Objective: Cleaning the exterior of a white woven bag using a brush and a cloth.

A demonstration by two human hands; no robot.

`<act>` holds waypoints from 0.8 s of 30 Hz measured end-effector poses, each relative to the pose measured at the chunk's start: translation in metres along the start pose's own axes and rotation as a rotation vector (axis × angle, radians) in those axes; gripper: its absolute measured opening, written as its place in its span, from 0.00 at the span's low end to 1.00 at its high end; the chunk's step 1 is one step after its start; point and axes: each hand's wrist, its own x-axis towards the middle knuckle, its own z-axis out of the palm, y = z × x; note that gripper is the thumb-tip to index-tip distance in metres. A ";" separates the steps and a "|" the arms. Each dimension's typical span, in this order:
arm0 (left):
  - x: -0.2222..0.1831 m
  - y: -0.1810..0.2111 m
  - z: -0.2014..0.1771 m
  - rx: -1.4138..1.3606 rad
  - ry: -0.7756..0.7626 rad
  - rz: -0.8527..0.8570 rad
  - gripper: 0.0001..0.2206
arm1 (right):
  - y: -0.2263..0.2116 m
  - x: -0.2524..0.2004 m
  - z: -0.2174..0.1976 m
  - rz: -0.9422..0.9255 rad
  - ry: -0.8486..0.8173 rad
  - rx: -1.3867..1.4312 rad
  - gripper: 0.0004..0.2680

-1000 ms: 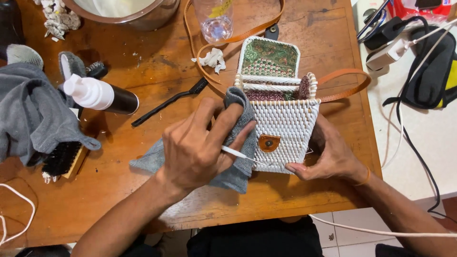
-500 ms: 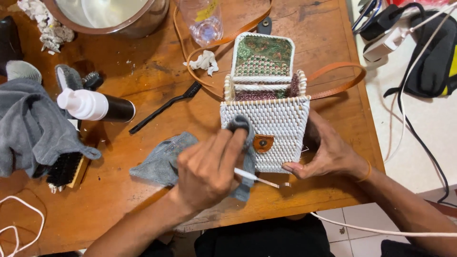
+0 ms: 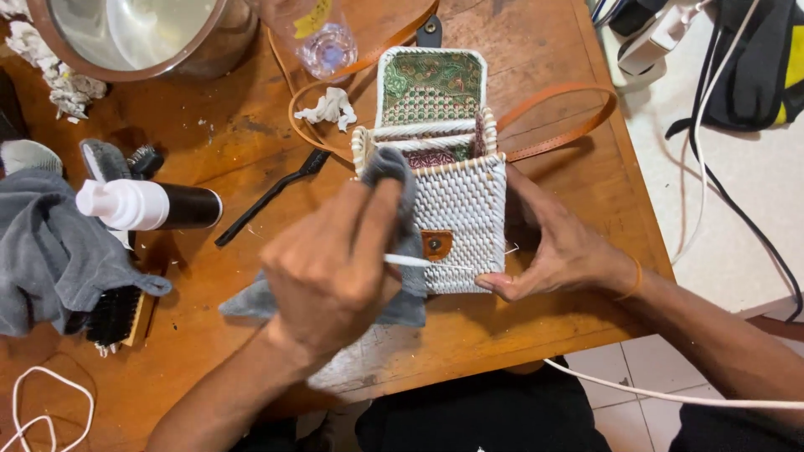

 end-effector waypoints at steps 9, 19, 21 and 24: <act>0.015 0.008 0.002 -0.041 0.019 0.044 0.11 | -0.007 0.006 -0.004 -0.017 0.017 -0.002 0.46; 0.015 0.031 0.003 -0.153 -0.082 0.078 0.12 | 0.000 0.003 -0.004 -0.089 0.012 0.038 0.48; 0.016 0.029 0.003 -0.157 -0.158 0.121 0.12 | 0.001 0.001 -0.003 -0.104 -0.012 0.026 0.47; 0.020 0.023 0.004 -0.068 -0.076 0.021 0.13 | 0.009 -0.004 0.001 0.048 0.014 0.058 0.48</act>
